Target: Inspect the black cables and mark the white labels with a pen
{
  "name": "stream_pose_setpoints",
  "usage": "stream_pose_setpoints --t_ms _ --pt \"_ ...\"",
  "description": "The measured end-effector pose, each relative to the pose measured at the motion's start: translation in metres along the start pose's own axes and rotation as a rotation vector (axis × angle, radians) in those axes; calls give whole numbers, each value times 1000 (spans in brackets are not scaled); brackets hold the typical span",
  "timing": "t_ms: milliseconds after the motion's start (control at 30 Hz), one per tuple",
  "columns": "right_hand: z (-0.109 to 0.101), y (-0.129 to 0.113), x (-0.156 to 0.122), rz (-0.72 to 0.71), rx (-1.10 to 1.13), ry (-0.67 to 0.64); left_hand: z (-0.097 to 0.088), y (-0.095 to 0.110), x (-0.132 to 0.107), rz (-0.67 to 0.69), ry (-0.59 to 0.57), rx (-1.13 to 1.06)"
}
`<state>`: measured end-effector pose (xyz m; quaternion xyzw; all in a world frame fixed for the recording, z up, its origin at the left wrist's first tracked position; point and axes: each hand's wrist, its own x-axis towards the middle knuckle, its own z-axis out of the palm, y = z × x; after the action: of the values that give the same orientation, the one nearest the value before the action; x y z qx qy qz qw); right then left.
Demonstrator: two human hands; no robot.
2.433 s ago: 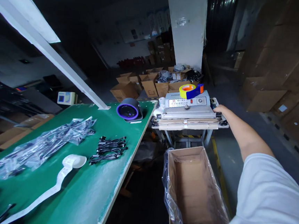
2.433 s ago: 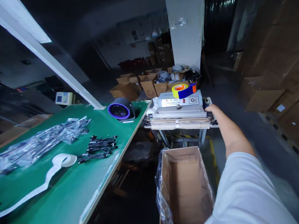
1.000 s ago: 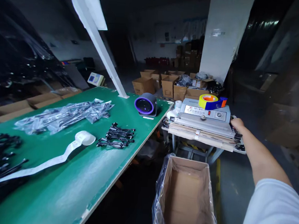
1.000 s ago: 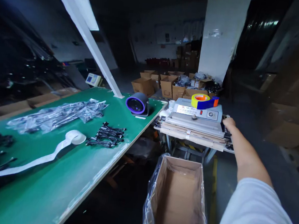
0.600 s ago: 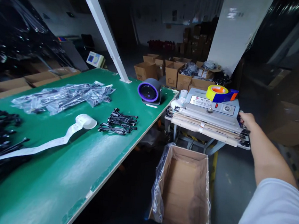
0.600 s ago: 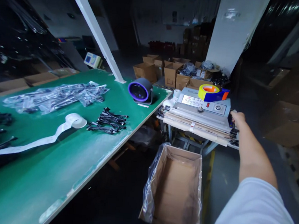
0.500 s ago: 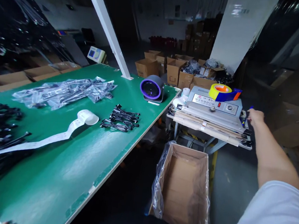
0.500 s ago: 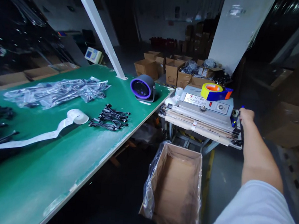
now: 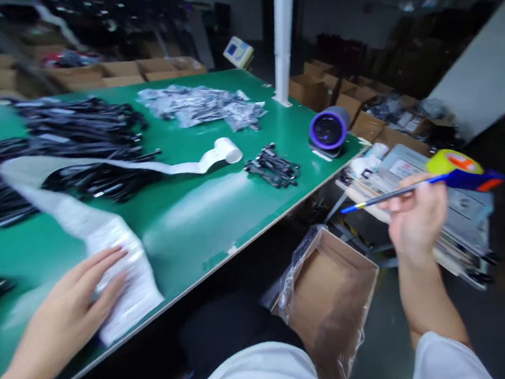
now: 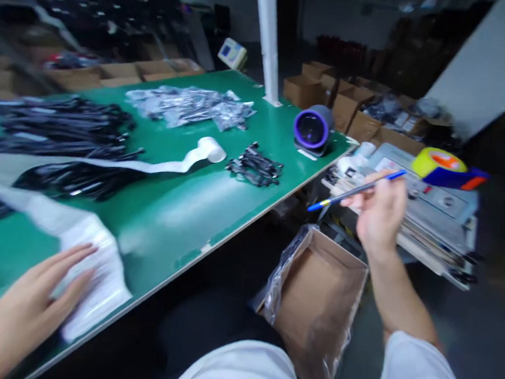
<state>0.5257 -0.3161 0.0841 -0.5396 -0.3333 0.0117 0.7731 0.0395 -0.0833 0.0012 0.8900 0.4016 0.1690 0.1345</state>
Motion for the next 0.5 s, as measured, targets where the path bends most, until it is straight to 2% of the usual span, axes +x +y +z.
stream_pose_setpoints --t_ms 33,67,133,200,233,300,400,433,500 --pt "40 10 -17 53 49 -77 -4 10 -4 -23 116 -22" --pt "78 17 -33 119 121 -166 -9 23 -8 -24 66 -33" --pt "143 24 -66 251 268 -338 -17 50 -11 -73 58 -139" --pt "190 24 -93 366 384 -490 -22 70 -8 -94 -56 -329" --pt "209 24 -105 410 414 -552 -22 76 -5 -59 -86 -430" --pt "239 25 -125 472 450 -656 -22 77 0 -54 -178 -587" --pt "268 28 -154 511 463 -782 -23 67 -1 -104 -287 -666" --pt "273 29 -163 497 433 -867 -24 63 -3 -98 -300 -632" --pt "276 30 -179 425 332 -1146 -24 56 -12 -19 -307 -447"
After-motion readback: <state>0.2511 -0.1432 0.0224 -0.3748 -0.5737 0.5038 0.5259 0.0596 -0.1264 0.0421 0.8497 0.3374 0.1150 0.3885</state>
